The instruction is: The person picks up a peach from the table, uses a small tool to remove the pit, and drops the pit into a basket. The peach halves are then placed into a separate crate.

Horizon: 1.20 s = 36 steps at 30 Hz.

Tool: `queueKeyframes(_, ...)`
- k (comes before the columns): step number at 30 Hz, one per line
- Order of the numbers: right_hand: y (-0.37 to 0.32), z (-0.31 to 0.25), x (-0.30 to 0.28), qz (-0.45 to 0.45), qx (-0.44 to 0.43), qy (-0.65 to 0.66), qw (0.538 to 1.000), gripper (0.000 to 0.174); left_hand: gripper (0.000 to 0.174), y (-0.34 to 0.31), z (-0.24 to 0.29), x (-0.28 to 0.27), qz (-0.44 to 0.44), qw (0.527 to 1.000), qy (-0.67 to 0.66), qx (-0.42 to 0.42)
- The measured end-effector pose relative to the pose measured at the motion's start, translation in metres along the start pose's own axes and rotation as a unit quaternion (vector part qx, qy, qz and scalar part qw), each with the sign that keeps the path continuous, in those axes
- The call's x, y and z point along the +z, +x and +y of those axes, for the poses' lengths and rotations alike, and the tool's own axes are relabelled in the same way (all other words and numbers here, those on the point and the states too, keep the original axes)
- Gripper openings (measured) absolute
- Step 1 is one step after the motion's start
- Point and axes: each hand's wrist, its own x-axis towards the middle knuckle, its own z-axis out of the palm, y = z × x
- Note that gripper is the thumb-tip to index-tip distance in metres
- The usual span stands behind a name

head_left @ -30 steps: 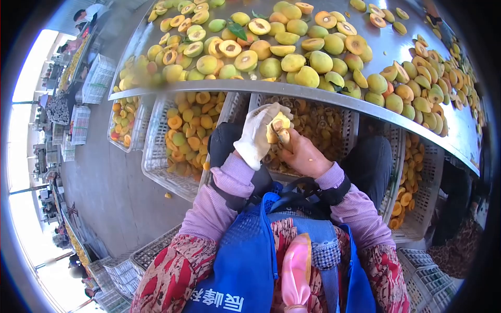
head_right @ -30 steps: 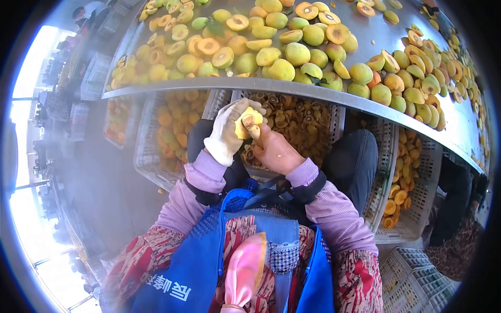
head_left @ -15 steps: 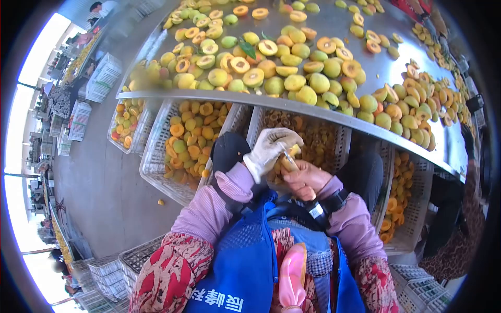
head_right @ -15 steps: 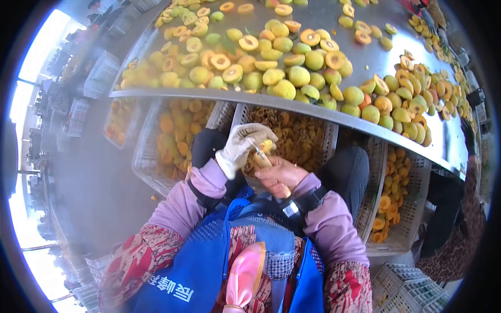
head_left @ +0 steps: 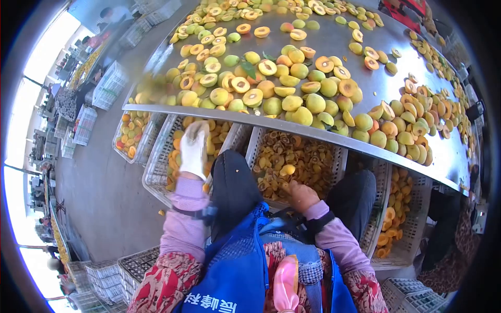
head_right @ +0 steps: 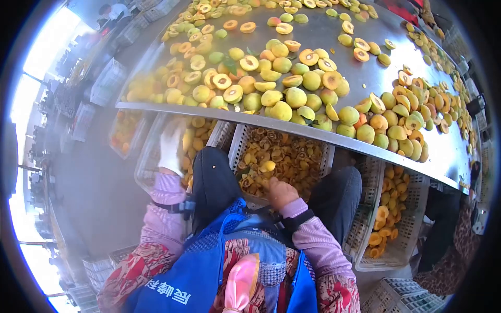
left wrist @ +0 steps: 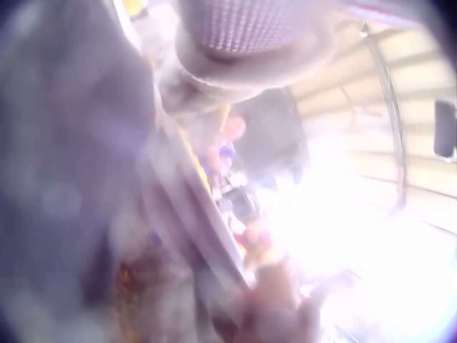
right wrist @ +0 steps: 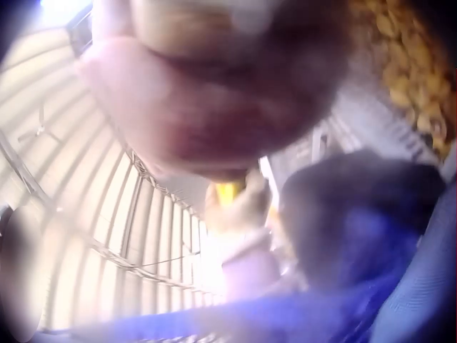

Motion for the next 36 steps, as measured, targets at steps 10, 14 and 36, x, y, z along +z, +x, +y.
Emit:
queueKeyframes(10,0.01,-0.025,-0.043,0.09,-0.075,0.119,0.986,0.033,0.03,0.164,0.104,0.142,-0.243,0.933,0.208,0.167)
queueKeyframes(14,0.008,-0.022,-0.064,0.042,-0.04,0.127,0.99,0.034,0.039,0.215,0.086,0.241,-0.211,0.888,0.271,0.307)
queueKeyframes(36,0.002,-0.03,-0.051,0.189,-0.145,0.265,0.934,0.029,0.032,0.164,0.072,0.139,-0.229,0.958,-0.16,-0.06)
